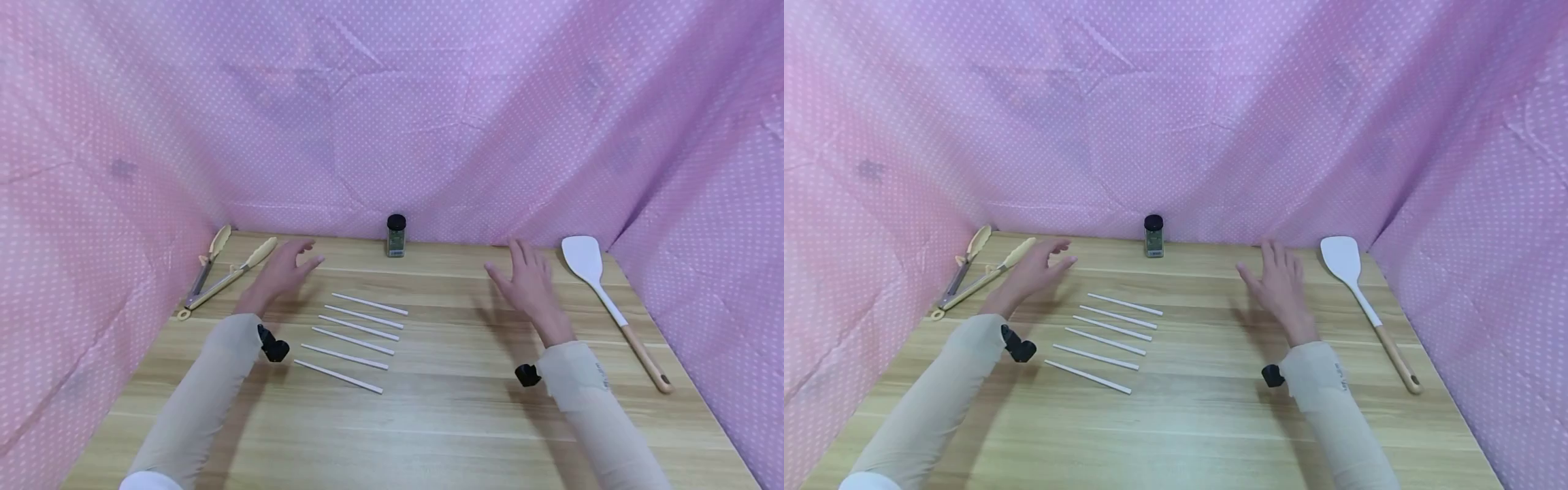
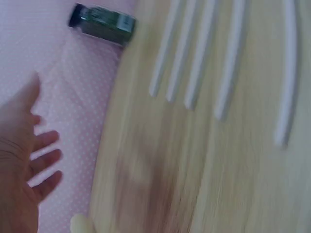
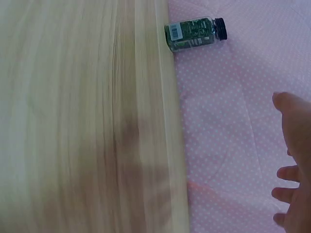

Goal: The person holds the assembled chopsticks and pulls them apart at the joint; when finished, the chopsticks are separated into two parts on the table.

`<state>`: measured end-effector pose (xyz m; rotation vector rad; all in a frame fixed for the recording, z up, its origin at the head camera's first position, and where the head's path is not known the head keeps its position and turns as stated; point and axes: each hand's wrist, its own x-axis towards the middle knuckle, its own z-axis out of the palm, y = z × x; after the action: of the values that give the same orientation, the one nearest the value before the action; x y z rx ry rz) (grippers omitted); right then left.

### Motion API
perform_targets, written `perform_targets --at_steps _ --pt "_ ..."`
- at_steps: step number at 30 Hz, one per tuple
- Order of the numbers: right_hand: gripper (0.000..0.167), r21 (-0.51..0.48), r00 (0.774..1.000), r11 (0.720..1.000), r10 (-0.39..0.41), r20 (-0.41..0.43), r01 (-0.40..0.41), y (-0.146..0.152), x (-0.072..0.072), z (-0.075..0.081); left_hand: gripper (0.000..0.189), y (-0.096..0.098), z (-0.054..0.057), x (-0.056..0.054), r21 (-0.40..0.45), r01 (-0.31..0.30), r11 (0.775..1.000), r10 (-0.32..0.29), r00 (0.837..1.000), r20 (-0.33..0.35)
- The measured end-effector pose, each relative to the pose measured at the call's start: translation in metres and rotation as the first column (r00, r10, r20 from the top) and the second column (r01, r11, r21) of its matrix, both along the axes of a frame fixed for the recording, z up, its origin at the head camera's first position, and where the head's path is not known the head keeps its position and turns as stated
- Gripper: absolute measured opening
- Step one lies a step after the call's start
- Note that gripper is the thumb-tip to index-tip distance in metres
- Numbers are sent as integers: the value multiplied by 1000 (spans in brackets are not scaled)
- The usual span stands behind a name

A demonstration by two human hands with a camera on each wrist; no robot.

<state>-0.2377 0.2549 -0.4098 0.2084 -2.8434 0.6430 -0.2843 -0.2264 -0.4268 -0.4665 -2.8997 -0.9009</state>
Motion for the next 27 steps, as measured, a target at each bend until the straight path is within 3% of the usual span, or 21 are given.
perform_targets --at_steps 5,9,14,19,27 --pt "62 -174 982 980 61 -181 -93 -18 -6 -11 50 1 -4 -3 155 -10 988 -6 995 103" --pt "47 -318 972 935 91 -219 -159 -38 -6 -22 44 4 -12 -3 218 -5 976 -33 985 169" --pt "37 -460 983 871 113 -146 -169 -67 -5 -35 39 9 -20 -2 271 37 962 -90 978 186" --pt "31 -545 984 820 170 -63 -176 -93 -5 -47 32 14 -27 -2 265 63 962 -121 971 206" --pt "27 -573 960 804 262 99 -160 -124 6 -66 27 17 -44 -1 269 72 961 -139 961 239"
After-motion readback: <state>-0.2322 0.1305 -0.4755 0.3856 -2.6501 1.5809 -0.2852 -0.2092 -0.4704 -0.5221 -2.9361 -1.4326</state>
